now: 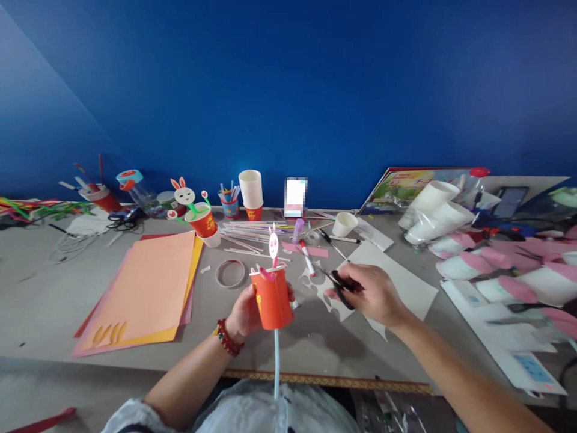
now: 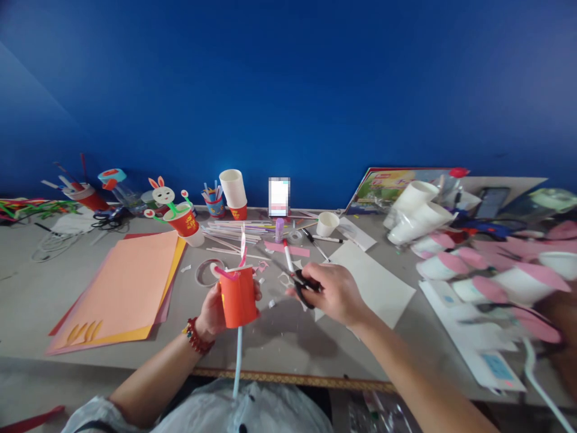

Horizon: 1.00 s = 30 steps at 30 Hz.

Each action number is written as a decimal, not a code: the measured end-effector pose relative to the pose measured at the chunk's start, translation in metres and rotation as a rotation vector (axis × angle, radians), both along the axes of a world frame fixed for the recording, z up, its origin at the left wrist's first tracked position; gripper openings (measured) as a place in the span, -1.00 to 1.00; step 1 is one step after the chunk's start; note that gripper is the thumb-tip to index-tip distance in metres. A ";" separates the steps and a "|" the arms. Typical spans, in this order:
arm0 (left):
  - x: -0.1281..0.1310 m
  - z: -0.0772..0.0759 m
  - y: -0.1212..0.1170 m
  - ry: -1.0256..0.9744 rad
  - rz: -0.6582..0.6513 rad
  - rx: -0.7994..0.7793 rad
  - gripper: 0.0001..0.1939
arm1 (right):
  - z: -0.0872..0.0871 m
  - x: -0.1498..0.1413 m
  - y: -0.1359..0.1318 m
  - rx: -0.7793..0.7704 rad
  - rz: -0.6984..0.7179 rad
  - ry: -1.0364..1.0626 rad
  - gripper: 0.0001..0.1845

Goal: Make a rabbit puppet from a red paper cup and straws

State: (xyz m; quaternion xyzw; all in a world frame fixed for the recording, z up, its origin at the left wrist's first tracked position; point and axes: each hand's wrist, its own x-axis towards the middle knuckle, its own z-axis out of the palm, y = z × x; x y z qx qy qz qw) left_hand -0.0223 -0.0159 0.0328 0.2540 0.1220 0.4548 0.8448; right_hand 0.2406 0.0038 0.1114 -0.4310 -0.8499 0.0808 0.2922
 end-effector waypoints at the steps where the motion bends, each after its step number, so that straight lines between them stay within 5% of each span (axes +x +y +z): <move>1: 0.000 0.000 0.000 0.033 0.047 0.030 -0.37 | -0.005 0.001 0.000 -0.053 -0.114 -0.002 -0.59; 4: 0.001 0.000 -0.001 0.160 0.204 0.101 -0.33 | -0.025 0.002 0.001 -0.228 -0.308 -0.111 -0.59; 11: 0.001 -0.002 -0.004 0.447 0.503 0.113 -0.25 | -0.062 -0.015 -0.005 -0.425 -0.438 -0.383 -0.72; 16: -0.006 0.004 -0.010 0.505 0.516 0.166 -0.28 | -0.071 -0.031 -0.001 -0.471 -0.530 -0.532 -0.72; 21: -0.007 0.006 -0.007 0.519 0.490 0.192 -0.32 | -0.077 -0.034 0.005 -0.359 -0.555 -0.560 -0.61; 27: -0.002 0.007 0.002 0.542 0.460 0.242 -0.36 | -0.080 -0.036 0.008 -0.340 -0.442 -0.532 -0.75; 30: -0.001 0.009 0.007 0.561 0.456 0.231 -0.37 | -0.081 -0.030 0.014 -0.470 -0.365 -0.416 -0.78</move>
